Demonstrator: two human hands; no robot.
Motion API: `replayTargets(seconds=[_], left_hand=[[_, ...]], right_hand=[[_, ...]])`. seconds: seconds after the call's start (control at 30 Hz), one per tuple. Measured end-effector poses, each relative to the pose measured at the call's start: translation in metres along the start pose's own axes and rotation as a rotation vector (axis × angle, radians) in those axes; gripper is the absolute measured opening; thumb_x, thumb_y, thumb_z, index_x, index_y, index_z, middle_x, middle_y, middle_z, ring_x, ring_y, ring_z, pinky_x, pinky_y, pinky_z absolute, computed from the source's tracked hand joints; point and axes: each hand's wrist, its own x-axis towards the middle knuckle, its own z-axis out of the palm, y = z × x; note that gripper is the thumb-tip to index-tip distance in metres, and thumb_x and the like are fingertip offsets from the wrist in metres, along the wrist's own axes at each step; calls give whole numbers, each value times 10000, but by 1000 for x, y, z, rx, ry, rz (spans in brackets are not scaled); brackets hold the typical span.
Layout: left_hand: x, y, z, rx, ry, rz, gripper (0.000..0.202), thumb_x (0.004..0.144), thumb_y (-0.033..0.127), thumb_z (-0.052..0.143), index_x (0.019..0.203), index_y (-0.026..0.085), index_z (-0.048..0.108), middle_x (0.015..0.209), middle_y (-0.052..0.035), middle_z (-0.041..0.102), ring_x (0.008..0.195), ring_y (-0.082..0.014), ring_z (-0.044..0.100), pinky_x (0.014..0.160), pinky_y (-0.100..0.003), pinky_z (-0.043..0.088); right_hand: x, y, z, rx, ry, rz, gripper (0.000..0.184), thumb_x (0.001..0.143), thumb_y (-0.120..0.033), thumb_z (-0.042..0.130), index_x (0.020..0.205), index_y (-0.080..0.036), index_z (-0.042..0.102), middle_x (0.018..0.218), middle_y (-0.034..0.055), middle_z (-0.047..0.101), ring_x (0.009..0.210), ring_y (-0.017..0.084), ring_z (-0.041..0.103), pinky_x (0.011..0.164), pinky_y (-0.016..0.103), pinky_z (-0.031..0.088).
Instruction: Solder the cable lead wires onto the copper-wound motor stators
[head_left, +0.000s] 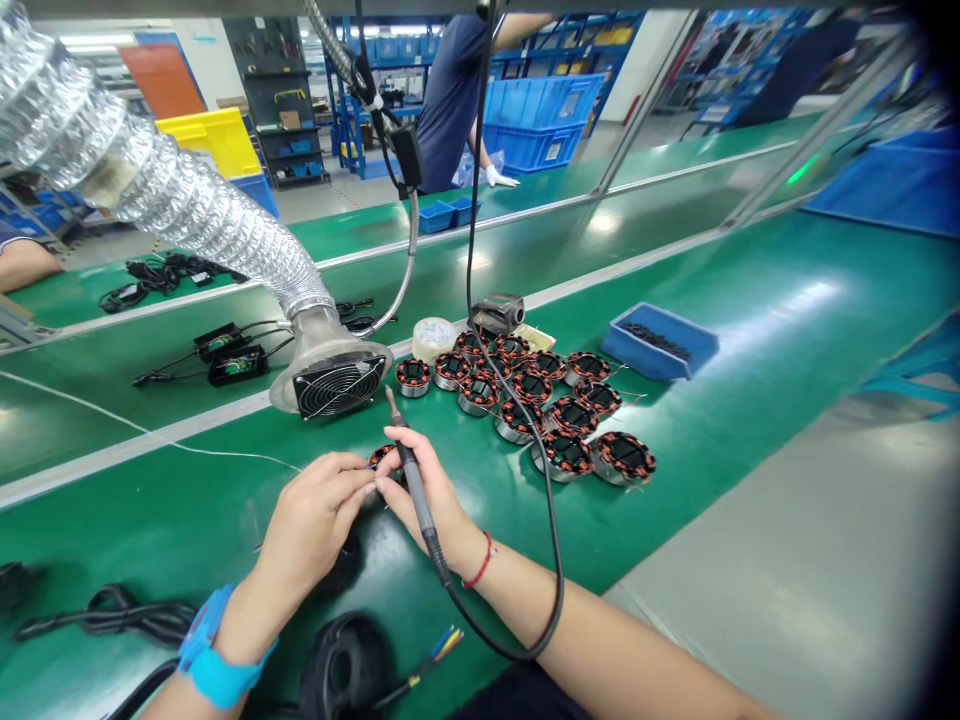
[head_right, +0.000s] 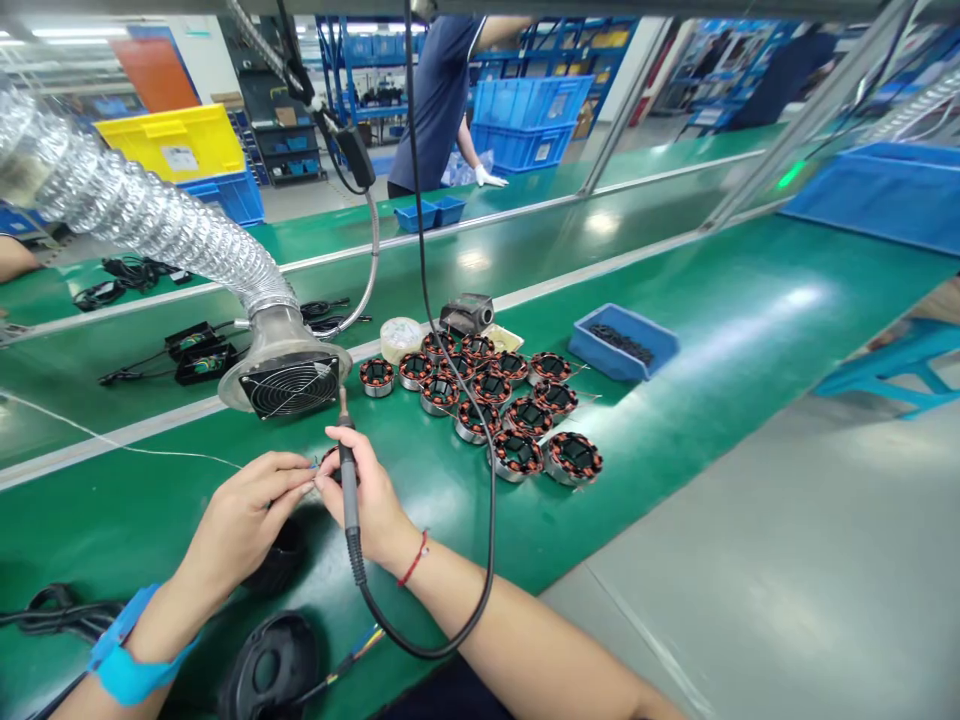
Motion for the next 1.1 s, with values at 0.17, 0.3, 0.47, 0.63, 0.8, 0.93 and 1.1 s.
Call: replayTargets(seconds=[0.17,0.3,0.47,0.63,0.8,0.93,1.1], left_hand=[[-2,3,-1,251,19,88,246,960,221,490,917,211,732,1010,-87,712,872,-203,635,744,-335,538],[-2,12,-5,400,-56,48,259,957,221,474,834,192,699,869,-85,656,791,-219,537,686,-355,458],[1,11,-5,171,-192,-198,231,939,206,479,822,176,676,838,-69,594,842,-221,515,770,-368,444],[3,0,-5,4,-235,-413,166,899,203,517,833,175,667,873,-56,573,925,-230,535,847,-386,436],[5,-3,-7,-78,-244,-496,156,873,212,535,795,177,666,844,-40,554,906,-213,547,848,-370,439],[7,-4,-7,-102,-234,-518,145,851,210,553,772,173,669,821,-35,550,899,-209,545,861,-366,435],[7,-5,-5,-102,-204,-504,128,834,208,571,756,176,667,806,-26,554,882,-206,553,842,-358,440]], right_hand=[[0,-2,-1,-11,-3,-22,462,855,-175,558,1284,-268,414,812,-34,616,792,123,646,848,303,558],[-1,-5,-1,-32,9,-13,463,856,-169,558,1287,-269,420,803,-40,613,772,118,640,817,288,555],[0,-2,-7,-158,-52,-12,468,854,-157,548,1295,-257,430,876,-23,646,830,132,645,891,333,517],[3,-2,-18,-350,-127,-15,485,853,-138,528,1315,-247,429,1020,29,697,989,198,647,923,404,473],[6,-3,-15,-490,-190,-45,457,862,-145,558,1297,-242,458,948,7,713,961,219,643,883,390,431],[12,2,-6,-617,-127,-31,410,872,-164,524,1278,-216,492,910,19,709,910,237,624,842,391,413],[10,-3,-9,-599,-103,-87,430,863,-158,552,1287,-203,497,916,12,720,902,231,632,832,389,439]])
